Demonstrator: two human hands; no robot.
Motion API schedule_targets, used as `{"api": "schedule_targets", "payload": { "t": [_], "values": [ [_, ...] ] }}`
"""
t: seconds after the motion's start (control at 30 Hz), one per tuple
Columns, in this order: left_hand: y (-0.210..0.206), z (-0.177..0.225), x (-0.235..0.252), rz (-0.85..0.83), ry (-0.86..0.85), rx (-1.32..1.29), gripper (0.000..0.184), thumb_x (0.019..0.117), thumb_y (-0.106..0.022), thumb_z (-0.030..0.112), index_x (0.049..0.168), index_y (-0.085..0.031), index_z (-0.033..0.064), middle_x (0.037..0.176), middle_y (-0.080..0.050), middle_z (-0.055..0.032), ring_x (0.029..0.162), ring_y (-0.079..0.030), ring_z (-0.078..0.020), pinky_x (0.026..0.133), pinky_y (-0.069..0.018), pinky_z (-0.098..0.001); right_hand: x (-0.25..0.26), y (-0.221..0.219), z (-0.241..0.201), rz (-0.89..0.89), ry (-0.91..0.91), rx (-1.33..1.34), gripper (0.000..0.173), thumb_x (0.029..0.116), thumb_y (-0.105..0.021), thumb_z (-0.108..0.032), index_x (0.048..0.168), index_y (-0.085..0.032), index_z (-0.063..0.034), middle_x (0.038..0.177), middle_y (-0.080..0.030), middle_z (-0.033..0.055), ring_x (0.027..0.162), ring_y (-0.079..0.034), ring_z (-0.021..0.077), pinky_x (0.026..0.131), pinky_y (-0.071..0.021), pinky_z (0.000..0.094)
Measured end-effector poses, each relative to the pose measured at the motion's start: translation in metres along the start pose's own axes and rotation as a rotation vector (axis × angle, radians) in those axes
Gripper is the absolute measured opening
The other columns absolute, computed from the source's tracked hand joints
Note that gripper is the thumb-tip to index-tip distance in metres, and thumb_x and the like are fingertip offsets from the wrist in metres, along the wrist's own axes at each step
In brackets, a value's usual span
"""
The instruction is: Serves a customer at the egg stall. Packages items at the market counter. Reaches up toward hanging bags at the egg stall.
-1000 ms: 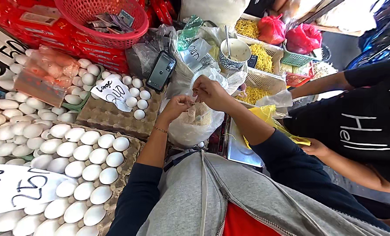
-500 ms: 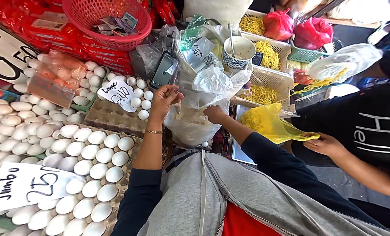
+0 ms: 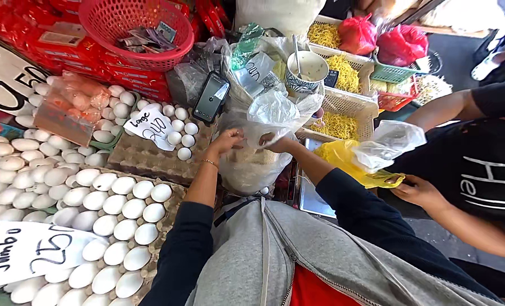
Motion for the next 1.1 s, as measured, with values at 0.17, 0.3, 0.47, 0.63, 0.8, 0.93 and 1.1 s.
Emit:
{"api": "schedule_targets", "payload": {
  "t": [0.17,0.3,0.47,0.63,0.8,0.93,1.1],
  "values": [
    [0.016,0.022,0.055,0.292,-0.195,-0.274,0.037,0.1087,-0.044,0.012,0.142,-0.046,-0.0041,0.138,-0.053,-0.0188,0.121,-0.057,-0.0252,0.099,-0.052,-0.0441,-0.009,0.033,-0.003,-0.067,-0.078,-0.086,0.025,0.1039,-0.055,-0.007,0.124,-0.066,0.0034,0.111,-0.068,0.0257,0.106,-0.065,0.0384,0.101,-0.0467,0.0557],
    [0.025,0.04,0.053,0.355,-0.254,-0.258,0.028,0.109,-0.044,0.012,0.131,-0.051,-0.0028,0.143,-0.053,-0.0156,0.126,-0.057,-0.0229,0.1,-0.0524,-0.0435,-0.015,0.057,0.001,0.029,-0.059,-0.083,0.027,0.1047,-0.054,-0.01,0.125,-0.067,0.0018,0.109,-0.07,0.0255,0.102,-0.067,0.0383,0.098,-0.0483,0.0558],
    [0.031,0.043,0.011,0.33,-0.31,-0.204,0.017,0.1095,-0.043,0.013,0.11,-0.054,0.0007,0.104,-0.069,-0.0079,0.096,-0.07,-0.0172,0.087,-0.0596,-0.0392,-0.011,0.054,0.007,0.0,-0.049,-0.092,0.029,0.1013,-0.06,-0.01,0.128,-0.069,-0.0017,0.122,-0.069,0.0235,0.115,-0.065,0.0383,0.105,-0.0465,0.0567],
    [0.022,0.015,-0.015,0.328,-0.177,0.039,0.025,0.1096,-0.044,0.016,0.115,-0.057,-0.0043,0.103,-0.067,-0.012,0.074,-0.064,-0.0133,0.071,-0.0565,-0.0327,-0.017,0.012,-0.012,0.429,0.048,-0.341,0.032,0.0999,-0.058,-0.013,0.13,-0.07,-0.009,0.126,-0.067,0.0257,0.125,-0.057,0.0474,0.111,-0.0331,0.0686],
    [0.002,-0.01,-0.004,0.414,-0.091,0.415,0.053,0.091,-0.079,0.027,0.132,-0.061,-0.0025,0.126,-0.065,-0.0249,0.102,-0.066,-0.0367,0.094,-0.0517,-0.0557,0.0,-0.019,0.007,0.75,-0.04,-0.446,0.042,0.0974,-0.065,-0.023,0.135,-0.064,-0.0053,0.144,-0.051,0.035,0.141,-0.036,0.059,0.116,-0.0146,0.0776],
    [-0.007,-0.014,0.016,0.521,-0.065,0.586,0.075,0.0817,-0.088,0.026,0.143,-0.053,-0.0016,0.141,-0.053,-0.0305,0.128,-0.054,-0.0454,0.109,-0.0434,-0.0596,0.016,-0.03,0.0,0.74,-0.111,-0.367,0.048,0.0972,-0.067,-0.027,0.139,-0.061,-0.0043,0.143,-0.052,0.0353,0.14,-0.036,0.0609,0.115,-0.0133,0.079],
    [-0.014,-0.013,0.039,0.619,0.086,0.692,0.076,0.0865,-0.083,0.025,0.147,-0.046,-0.0022,0.142,-0.051,-0.0335,0.126,-0.056,-0.0493,0.102,-0.0479,-0.0638,0.016,-0.065,0.009,0.848,0.043,-0.444,0.053,0.0944,-0.067,-0.02,0.146,-0.058,-0.013,0.143,-0.057,0.0244,0.135,-0.048,0.0509,0.112,-0.0259,0.0732]
  ]
}}
Point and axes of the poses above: each hand's wrist, its own x-axis towards the middle knuckle, its own y-axis out of the back of the hand, z = x × y, the point moved 1 cm from there along x, towards the middle knuckle
